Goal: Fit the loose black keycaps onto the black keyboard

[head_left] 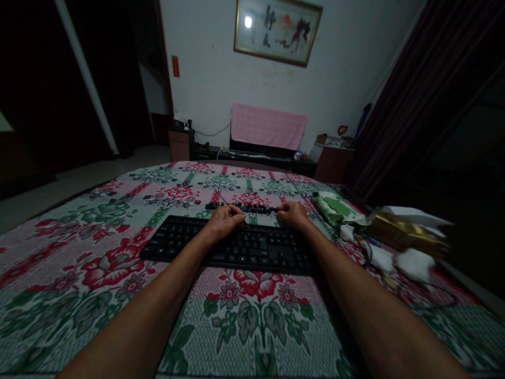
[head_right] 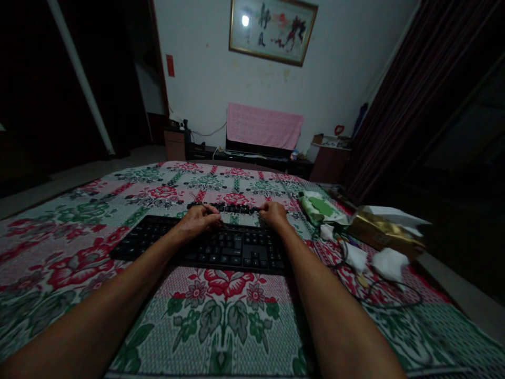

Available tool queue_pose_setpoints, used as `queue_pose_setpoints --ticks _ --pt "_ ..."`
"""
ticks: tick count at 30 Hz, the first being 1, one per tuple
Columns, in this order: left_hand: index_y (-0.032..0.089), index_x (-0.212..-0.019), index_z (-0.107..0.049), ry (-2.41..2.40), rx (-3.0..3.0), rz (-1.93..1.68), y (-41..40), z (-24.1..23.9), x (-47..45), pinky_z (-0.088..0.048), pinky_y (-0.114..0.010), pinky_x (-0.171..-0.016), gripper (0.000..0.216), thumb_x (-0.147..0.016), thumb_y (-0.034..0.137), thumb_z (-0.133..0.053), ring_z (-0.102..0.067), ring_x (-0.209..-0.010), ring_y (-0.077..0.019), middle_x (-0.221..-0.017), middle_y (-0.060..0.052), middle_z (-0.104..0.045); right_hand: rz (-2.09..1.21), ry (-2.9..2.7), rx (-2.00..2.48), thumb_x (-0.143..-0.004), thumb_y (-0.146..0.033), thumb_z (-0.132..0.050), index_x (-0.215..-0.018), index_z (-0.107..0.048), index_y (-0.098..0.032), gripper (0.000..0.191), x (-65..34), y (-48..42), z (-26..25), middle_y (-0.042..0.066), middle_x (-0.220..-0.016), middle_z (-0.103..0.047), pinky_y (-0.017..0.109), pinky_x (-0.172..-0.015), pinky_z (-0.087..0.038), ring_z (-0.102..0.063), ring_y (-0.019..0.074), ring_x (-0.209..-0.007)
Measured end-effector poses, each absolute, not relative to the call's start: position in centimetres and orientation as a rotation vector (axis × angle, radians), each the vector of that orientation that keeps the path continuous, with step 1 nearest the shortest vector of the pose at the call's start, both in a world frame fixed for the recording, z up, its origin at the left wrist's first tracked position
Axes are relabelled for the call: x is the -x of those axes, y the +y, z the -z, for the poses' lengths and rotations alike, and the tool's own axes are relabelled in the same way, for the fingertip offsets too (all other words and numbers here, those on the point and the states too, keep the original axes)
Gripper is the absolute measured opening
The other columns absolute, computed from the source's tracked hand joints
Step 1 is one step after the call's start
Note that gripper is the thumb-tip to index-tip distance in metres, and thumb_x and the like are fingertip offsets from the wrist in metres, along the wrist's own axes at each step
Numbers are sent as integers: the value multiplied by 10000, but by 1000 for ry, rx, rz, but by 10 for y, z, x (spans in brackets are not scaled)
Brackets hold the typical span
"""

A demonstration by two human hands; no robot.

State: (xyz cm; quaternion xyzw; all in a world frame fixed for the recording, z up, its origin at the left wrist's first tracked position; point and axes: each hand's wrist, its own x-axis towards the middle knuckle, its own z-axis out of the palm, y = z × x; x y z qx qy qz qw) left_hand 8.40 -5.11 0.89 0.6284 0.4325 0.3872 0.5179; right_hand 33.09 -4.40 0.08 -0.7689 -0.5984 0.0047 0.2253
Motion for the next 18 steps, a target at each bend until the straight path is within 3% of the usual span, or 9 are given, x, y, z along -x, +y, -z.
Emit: queue_pose_setpoints --ticks 10,18 --pt "159 -761 -536 1030 -1512 -938 -50 -7 -84 -412 -208 -506 111 -681 186 -608 -613 -561 -140 -572 7 -633 -1 -1749 2179 -729 -297 -604 -849 -740 -244 190 -339 -38 10 2 -830 -730 212 -714 -457 -661 164 -828" --pt "157 -770 -538 1028 -1535 -929 -48 -6 -83 -405 -204 -495 104 -696 201 -598 -603 -562 -135 -588 3 -636 90 -1823 2207 -722 -189 -560 -969 -727 -247 305 -338 -34 10 30 -887 -723 255 -779 -475 -651 189 -858"
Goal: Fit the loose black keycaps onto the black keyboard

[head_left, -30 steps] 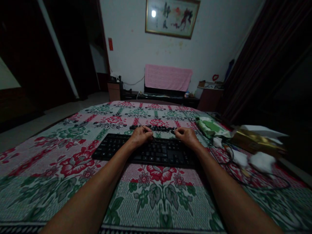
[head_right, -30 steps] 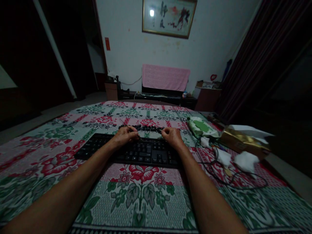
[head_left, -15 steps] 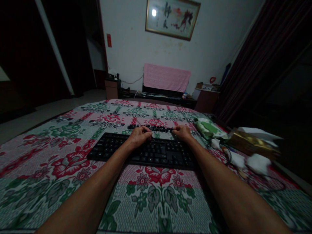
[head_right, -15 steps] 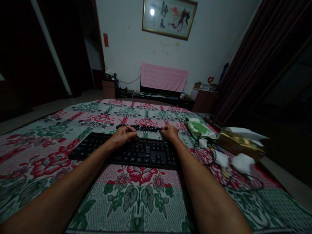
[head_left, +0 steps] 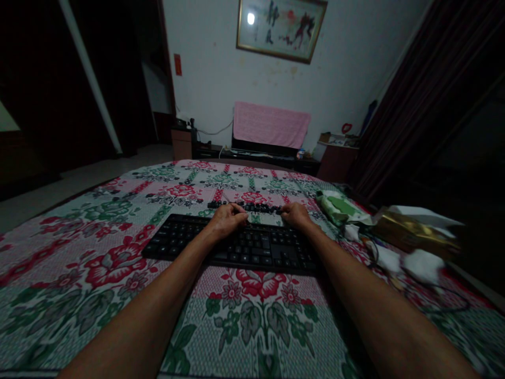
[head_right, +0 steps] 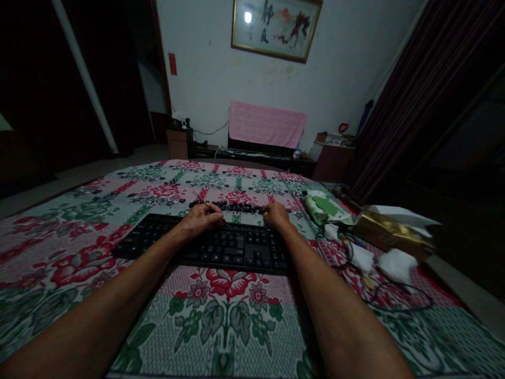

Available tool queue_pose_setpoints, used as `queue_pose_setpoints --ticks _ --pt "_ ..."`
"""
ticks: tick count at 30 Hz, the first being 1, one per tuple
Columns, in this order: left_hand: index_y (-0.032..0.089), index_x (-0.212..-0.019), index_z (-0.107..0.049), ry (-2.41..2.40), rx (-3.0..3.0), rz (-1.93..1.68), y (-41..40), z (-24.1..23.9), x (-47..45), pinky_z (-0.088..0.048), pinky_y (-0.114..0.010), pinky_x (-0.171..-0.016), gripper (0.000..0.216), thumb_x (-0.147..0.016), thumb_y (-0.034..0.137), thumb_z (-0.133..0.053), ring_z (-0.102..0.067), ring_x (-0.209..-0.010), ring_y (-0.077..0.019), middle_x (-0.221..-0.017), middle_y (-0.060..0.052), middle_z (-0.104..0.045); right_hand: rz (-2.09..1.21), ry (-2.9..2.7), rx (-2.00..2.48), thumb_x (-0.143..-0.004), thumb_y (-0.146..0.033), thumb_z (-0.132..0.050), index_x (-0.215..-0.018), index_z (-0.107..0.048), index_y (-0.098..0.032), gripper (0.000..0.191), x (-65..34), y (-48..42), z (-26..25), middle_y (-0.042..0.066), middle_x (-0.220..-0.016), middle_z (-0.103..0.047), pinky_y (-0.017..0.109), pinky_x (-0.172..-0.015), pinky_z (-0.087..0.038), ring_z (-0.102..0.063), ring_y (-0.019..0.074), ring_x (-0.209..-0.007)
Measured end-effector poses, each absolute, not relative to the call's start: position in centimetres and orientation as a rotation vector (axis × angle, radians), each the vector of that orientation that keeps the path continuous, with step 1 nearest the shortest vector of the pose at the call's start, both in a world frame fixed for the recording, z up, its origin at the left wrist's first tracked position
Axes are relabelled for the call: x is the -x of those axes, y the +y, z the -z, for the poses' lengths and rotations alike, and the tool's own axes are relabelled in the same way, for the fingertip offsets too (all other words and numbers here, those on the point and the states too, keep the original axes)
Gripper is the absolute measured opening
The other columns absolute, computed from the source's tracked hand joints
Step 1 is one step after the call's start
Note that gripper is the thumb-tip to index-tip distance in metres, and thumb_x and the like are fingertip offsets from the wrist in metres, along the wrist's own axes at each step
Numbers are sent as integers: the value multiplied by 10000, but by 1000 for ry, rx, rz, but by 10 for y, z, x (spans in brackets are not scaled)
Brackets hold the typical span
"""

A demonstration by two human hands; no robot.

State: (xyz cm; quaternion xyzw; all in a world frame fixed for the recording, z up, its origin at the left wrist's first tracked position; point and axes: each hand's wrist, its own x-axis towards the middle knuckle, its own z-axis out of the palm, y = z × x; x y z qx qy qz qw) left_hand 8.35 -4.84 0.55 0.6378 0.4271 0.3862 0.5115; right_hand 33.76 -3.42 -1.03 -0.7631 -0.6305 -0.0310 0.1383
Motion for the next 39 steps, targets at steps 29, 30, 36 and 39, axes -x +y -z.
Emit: queue_pose_setpoints --ticks 29,30,36,39 --pt "161 -1013 -573 908 -2154 -994 -71 -17 -99 -403 -234 -599 271 -763 266 -564 -547 -634 -130 -702 4 -603 -413 -1734 1459 -729 -217 -588 -923 -683 -167 222 -297 -115 -25 52 -930 -701 295 -787 -488 -637 165 -847" --pt "155 -1027 -571 907 -2173 -974 -74 -19 -101 -407 -238 -607 282 -766 262 -561 -550 -643 -133 -703 3 -603 -445 -1724 1453 -728 -233 -597 -942 -677 -171 236 -298 -122 -25 54 -952 -697 302 -789 -490 -636 167 -852" --pt "160 -1222 -510 770 -2201 -940 -90 -26 -111 -455 -275 -696 455 -782 267 -552 -594 -740 -153 -819 -24 -655 -596 -1733 1336 -717 -281 -632 -1037 -637 -186 334 -292 -143 -25 53 -1001 -673 288 -731 -501 -626 160 -834" --pt "158 -1243 -508 594 -2062 -934 -93 -26 -116 -474 -289 -747 493 -765 269 -562 -617 -810 -160 -935 -45 -681 -470 -1823 1315 -727 -256 -612 -986 -655 -175 274 -285 -145 -28 54 -962 -671 289 -722 -490 -618 160 -803"
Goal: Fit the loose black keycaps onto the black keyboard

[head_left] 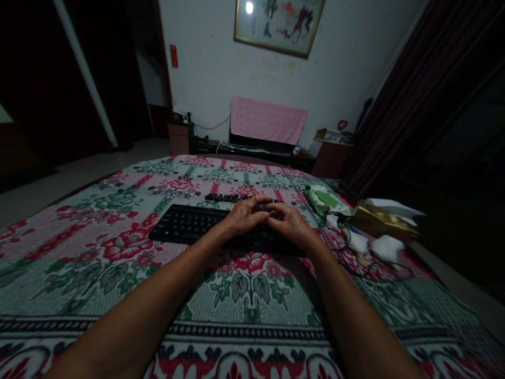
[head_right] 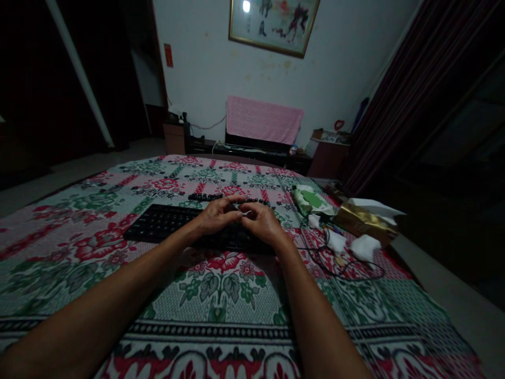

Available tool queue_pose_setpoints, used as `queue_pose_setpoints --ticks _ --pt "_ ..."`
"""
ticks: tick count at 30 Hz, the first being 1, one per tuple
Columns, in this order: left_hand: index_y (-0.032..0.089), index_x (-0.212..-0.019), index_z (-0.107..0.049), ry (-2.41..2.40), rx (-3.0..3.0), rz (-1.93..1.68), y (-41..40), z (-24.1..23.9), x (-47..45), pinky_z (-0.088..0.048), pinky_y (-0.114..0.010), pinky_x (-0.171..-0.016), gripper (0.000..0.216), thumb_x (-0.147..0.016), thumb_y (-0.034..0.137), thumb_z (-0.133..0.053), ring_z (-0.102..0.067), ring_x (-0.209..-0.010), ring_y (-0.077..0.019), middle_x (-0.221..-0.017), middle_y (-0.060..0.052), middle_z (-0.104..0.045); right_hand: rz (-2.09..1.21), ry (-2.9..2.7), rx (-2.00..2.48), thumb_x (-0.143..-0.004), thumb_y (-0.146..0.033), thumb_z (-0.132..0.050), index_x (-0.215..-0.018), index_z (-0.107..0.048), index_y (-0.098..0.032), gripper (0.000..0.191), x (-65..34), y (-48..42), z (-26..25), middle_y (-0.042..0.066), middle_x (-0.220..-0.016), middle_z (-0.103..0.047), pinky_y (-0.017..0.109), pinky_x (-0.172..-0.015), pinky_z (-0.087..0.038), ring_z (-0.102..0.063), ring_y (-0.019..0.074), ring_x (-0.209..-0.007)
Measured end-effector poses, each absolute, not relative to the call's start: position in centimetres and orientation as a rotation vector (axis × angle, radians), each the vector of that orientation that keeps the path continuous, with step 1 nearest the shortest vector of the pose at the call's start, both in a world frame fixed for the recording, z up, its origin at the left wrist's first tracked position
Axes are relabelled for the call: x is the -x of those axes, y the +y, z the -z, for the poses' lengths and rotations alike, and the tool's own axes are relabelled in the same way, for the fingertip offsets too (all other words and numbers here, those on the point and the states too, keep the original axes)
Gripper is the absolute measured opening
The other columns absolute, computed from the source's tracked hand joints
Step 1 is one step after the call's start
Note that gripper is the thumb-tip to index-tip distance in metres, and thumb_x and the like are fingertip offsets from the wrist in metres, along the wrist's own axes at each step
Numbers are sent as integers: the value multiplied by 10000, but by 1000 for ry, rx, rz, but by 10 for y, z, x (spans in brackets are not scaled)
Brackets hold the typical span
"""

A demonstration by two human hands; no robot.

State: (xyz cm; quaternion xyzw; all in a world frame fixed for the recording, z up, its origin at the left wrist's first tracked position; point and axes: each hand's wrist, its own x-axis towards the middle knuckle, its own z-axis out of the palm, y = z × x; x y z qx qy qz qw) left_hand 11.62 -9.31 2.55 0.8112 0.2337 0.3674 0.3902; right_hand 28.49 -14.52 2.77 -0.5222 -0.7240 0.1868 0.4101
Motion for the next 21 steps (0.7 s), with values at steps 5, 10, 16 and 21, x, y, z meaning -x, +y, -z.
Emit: queue_pose_setpoints --ticks 5,10,16,21 --pt "137 -1235 -531 550 -1880 -822 -101 -33 -121 -484 -273 -715 533 -724 274 -598 -619 -815 -163 -1001 -70 -686 -172 -2029 1329 -724 -189 -578 -943 -675 -183 240 -281 -151 -37 55 -916 -657 294 -714 -452 -586 166 -795" --pt "165 -1292 -485 526 -1871 -690 -105 -37 -120 -441 -215 -561 581 -742 325 -585 -603 -729 -142 -995 -75 -676 -211 -2072 1295 -722 -207 -592 -849 -671 -187 151 -282 -153 -40 37 -863 -646 271 -684 -428 -569 153 -768" --pt "170 -1409 -313 613 -2079 -548 -91 -39 -107 -474 -258 -630 694 -792 382 -548 -633 -765 -174 -858 -63 -693 -475 -1900 1385 -699 -303 -625 -760 -614 -172 145 -298 -147 -36 -6 -684 -606 246 -595 -413 -539 131 -645" --pt "155 -1308 -485 1264 -2454 -585 -65 -31 -82 -433 -323 -906 530 -813 341 -516 -594 -1044 -229 -1159 -107 -639 -527 -1491 1396 -644 -391 -667 -827 -616 -173 289 -333 -139 -24 20 -771 -641 289 -642 -457 -576 150 -692"
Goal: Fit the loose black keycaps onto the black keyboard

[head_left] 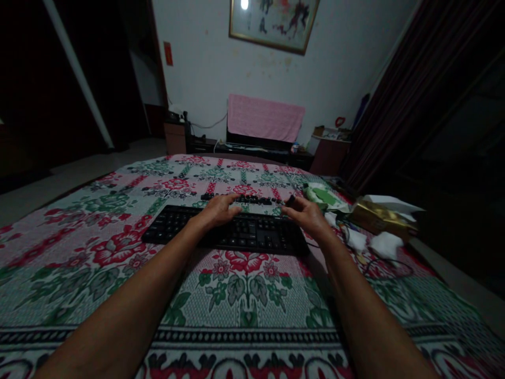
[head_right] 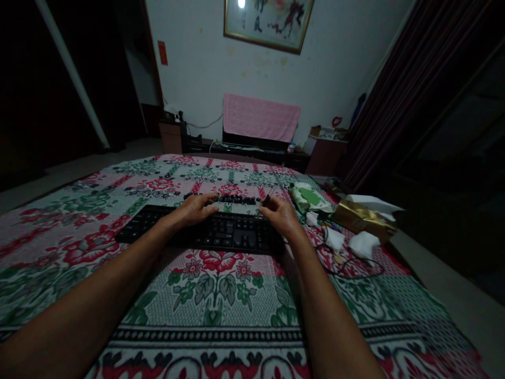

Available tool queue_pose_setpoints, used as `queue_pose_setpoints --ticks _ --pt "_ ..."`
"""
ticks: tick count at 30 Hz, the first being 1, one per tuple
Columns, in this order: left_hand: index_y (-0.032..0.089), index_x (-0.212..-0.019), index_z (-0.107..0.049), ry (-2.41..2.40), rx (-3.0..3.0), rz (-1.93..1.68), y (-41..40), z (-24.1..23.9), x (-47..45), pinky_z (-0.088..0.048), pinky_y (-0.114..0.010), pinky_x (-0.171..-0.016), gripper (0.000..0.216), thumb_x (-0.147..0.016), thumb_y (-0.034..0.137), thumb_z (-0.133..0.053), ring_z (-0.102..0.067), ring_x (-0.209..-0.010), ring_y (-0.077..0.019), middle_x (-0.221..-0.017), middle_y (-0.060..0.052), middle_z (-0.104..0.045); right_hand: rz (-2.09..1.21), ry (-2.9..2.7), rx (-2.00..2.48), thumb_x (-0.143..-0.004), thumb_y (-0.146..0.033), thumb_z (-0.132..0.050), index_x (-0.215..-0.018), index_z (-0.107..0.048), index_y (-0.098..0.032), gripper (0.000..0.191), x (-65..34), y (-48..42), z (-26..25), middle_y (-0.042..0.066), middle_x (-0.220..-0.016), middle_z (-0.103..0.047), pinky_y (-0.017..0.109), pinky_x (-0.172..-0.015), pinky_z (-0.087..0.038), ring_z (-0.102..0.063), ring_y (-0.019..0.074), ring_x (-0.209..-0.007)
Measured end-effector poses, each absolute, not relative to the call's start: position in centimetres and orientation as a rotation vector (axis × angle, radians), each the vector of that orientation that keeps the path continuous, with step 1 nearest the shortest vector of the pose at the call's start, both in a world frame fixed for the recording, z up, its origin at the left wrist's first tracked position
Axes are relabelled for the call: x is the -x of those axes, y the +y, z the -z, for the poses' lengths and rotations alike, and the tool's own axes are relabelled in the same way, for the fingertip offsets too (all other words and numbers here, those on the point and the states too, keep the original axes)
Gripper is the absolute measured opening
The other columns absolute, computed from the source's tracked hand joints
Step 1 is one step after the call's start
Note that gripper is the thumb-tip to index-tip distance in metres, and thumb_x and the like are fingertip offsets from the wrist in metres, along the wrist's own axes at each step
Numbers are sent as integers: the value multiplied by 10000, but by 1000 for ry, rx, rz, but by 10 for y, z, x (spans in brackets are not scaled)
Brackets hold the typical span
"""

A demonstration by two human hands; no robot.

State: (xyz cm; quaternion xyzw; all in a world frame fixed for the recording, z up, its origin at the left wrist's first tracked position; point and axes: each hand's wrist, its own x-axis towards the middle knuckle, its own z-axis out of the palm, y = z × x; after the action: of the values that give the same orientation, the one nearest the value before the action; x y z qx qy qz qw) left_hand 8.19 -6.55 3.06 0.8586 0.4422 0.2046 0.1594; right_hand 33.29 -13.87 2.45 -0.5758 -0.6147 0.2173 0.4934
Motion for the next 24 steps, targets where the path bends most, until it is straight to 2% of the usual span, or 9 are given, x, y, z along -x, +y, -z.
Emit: queue_pose_setpoints --ticks 2,4,11,19,24 --pt "143 -1269 -526 1338 -2517 -481 -57 -22 -76 -402 -309 -962 476 -841 342 -461 -551 -1134 -228 -1246 -106 -590 -535 -1381 1424 -617 -420 -683 -826 -613 -171 332 -342 -136 -17 13 -729 -627 289 -599 -459 -572 154 -657" --pt "140 -1235 -556 1351 -2579 -393 -52 -13 -75 -387 -310 -983 452 -850 343 -435 -534 -1161 -234 -1253 -108 -585 -522 -1322 1437 -610 -436 -686 -838 -613 -169 358 -345 -132 -8 10 -715 -624 287 -595 -458 -575 156 -653" --pt "201 -1050 -650 1360 -2696 -232 -56 -10 -82 -453 -322 -869 338 -848 343 -420 -606 -1033 -246 -1085 -97 -671 -376 -1149 1444 -583 -482 -682 -838 -628 -148 424 -349 -124 15 35 -762 -654 306 -706 -451 -598 175 -735" --pt "209 -1100 -649 1424 -2630 -201 -57 -16 -78 -455 -283 -874 368 -798 323 -472 -613 -1026 -220 -1077 -81 -681 -460 -1105 1485 -601 -491 -679 -898 -628 -144 459 -347 -127 19 52 -848 -676 298 -728 -451 -607 183 -797" --pt "193 -1153 -625 1412 -2615 -204 -59 -20 -77 -446 -311 -911 418 -779 311 -481 -596 -1065 -237 -1125 -88 -663 -433 -1217 1474 -617 -486 -665 -852 -618 -146 416 -346 -123 19 37 -794 -661 302 -734 -452 -601 175 -769"
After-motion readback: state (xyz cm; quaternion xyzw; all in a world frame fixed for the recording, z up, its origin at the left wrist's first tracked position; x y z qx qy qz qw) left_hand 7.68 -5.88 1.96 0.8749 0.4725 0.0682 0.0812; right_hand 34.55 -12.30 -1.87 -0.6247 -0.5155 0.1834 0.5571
